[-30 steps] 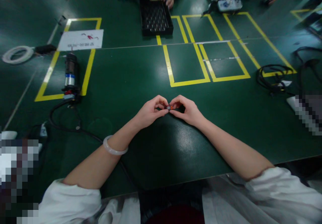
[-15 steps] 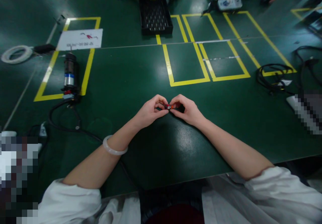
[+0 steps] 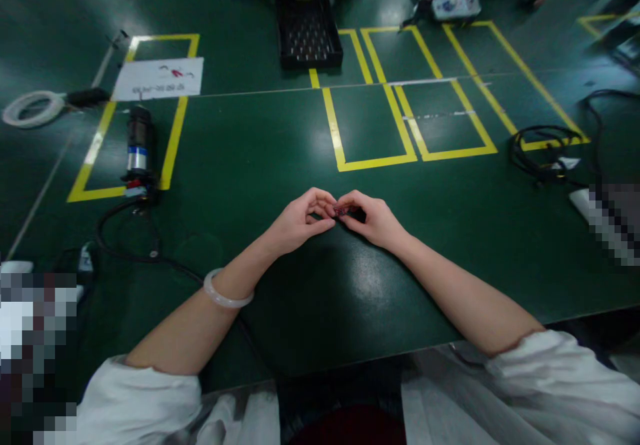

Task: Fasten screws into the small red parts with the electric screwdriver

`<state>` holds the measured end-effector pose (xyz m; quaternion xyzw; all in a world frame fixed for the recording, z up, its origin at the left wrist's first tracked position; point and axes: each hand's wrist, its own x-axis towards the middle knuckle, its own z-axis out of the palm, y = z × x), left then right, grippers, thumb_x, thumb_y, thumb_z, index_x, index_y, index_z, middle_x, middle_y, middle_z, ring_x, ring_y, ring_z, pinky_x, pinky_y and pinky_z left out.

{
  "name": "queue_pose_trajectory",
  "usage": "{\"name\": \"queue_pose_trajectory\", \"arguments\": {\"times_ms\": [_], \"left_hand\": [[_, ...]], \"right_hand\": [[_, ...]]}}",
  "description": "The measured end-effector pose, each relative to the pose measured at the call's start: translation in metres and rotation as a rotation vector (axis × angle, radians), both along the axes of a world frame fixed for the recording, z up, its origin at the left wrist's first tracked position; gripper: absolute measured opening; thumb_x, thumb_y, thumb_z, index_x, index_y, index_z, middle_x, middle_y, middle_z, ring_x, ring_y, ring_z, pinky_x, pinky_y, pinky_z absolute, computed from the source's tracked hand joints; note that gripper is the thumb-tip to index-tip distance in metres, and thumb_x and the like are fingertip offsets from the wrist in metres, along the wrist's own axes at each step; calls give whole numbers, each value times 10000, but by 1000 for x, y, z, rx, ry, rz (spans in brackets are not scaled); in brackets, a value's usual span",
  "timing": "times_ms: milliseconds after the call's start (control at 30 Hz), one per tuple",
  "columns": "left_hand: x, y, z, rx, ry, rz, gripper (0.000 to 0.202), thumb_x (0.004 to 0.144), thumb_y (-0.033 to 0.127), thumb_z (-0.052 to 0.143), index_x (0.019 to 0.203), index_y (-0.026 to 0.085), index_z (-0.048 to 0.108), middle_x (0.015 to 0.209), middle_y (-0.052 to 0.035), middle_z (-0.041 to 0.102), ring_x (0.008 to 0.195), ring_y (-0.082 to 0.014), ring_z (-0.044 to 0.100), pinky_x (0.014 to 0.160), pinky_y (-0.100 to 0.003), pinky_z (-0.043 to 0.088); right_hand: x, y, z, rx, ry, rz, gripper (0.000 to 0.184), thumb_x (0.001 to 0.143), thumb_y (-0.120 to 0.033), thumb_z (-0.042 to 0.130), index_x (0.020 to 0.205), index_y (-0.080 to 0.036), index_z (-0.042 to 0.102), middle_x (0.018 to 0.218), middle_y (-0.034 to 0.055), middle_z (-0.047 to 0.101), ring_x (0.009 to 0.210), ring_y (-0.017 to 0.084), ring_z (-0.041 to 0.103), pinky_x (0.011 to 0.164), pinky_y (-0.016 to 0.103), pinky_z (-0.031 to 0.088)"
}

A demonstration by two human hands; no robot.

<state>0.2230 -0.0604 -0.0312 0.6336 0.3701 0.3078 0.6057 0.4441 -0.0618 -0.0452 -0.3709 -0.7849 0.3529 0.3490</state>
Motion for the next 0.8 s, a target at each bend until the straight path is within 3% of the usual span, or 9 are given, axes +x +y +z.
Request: {"name": "queue_pose_trajectory", "arguments": {"times_ms": [200,467,800], "left_hand": [[2,-2,3,50,49,27,355,827,305,763,1081,151,569,983,-59,640,864,-138,617,737,-231,518],[5,-7,5,250,240,85,229,907,343,682,1024,163,603,944,-36,646,841,-141,627,693,-228,511],[2,-3,-1,105,138,66,268,901,347,677,1056,154,573,1002,-66,643,874,-152,634,706,-243,520]], "right_hand": [[-1,0,0,5,-10,-1,166,858,-134,612,1003,-214,622,913,17,702,823,160,673,784,293,529],[-2,0,2,27,-5,-4,164,851,-123,624,996,-199,620,856,10,640,775,144,619,737,277,511],[0,1,3,38,55,-37,111,885,-208,681,990,-211,645,949,37,643,809,154,611,727,302,518]]}}
